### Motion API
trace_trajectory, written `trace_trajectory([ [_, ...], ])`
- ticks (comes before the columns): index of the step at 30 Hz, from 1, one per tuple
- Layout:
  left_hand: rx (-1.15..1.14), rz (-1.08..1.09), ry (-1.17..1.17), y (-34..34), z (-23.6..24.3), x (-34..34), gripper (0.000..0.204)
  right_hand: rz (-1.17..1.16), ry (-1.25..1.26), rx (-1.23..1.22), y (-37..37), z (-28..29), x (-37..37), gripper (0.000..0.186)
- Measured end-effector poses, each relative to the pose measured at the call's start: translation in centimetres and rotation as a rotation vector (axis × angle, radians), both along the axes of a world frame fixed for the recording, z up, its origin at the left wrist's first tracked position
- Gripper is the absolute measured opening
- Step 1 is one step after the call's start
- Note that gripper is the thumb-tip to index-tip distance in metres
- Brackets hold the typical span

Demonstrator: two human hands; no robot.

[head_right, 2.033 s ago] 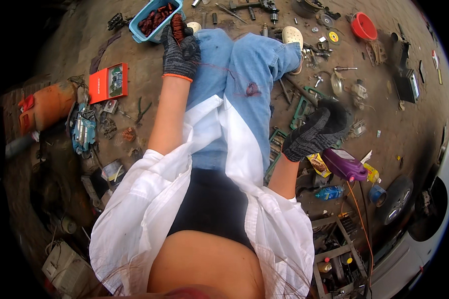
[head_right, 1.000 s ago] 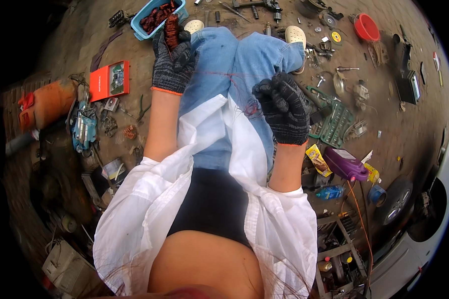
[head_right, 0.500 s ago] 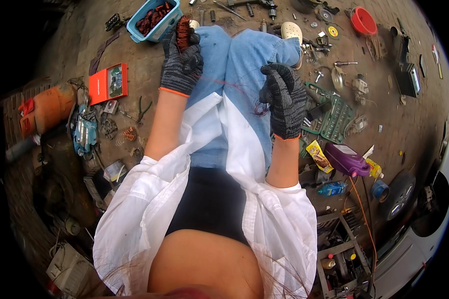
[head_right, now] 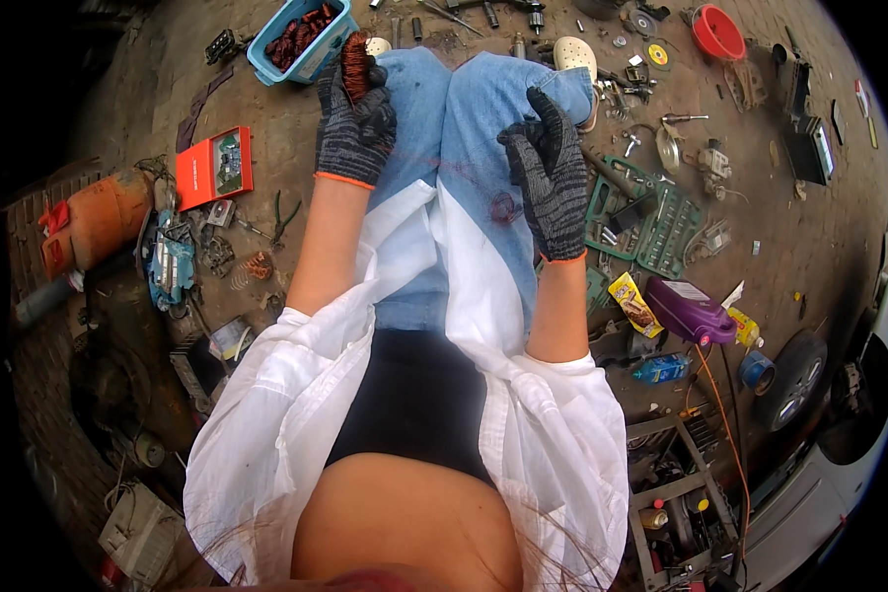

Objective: The person sits on the floor and winds a copper wire around a cylindrical core held in the left hand. The right hand repeatedly wraps the wire around the core to form a coil.

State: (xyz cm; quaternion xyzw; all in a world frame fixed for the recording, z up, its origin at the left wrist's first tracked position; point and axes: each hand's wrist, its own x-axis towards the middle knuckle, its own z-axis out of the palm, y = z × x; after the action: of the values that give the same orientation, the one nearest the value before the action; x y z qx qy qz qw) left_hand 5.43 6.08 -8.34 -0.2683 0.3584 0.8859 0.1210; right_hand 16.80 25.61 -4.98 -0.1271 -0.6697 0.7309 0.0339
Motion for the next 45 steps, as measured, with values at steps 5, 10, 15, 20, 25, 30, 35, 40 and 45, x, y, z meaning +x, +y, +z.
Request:
trace_trajectory([
  [5,-0.006,0.009,0.016,0.1,0.5,0.2,0.027,-0.267,0.117,0.114,0.6,-1.5,0.8,0.037],
  [10,0.009,0.05,0.014,0.3,1.6,0.5,0.032,-0.488,0.101,0.429,1.3,-2.0,4.3,0.017],
  [15,0.042,0.059,0.022,0.0,1.2,0.2,0.03,-0.014,0.204,0.754,1.0,-0.9,6.2,0.02],
  [20,0.08,0.084,-0.022,0.1,0.8,-0.5,0.028,0.285,0.303,1.005,-0.4,-0.9,5.5,0.028],
  [25,0.337,0.044,-0.009,-1.3,1.7,-0.6,0.031,0.127,0.349,0.979,0.0,-2.4,4.5,0.023],
  [30,0.55,-0.117,0.156,-3.4,2.4,0.1,0.038,-0.147,0.142,0.273,3.5,-3.2,4.9,0.01],
  [35,0.421,-0.074,0.197,-5.5,2.6,0.3,0.042,-0.375,0.162,-0.635,6.4,-4.2,4.5,0.015],
  [40,0.426,-0.044,0.171,-6.1,1.9,0.3,0.041,0.022,-0.051,0.065,2.3,-0.1,4.6,0.023],
  [45,0.462,-0.056,0.199,-6.1,1.6,0.2,0.041,0.348,0.349,0.943,-2.1,-0.5,3.6,0.027],
])
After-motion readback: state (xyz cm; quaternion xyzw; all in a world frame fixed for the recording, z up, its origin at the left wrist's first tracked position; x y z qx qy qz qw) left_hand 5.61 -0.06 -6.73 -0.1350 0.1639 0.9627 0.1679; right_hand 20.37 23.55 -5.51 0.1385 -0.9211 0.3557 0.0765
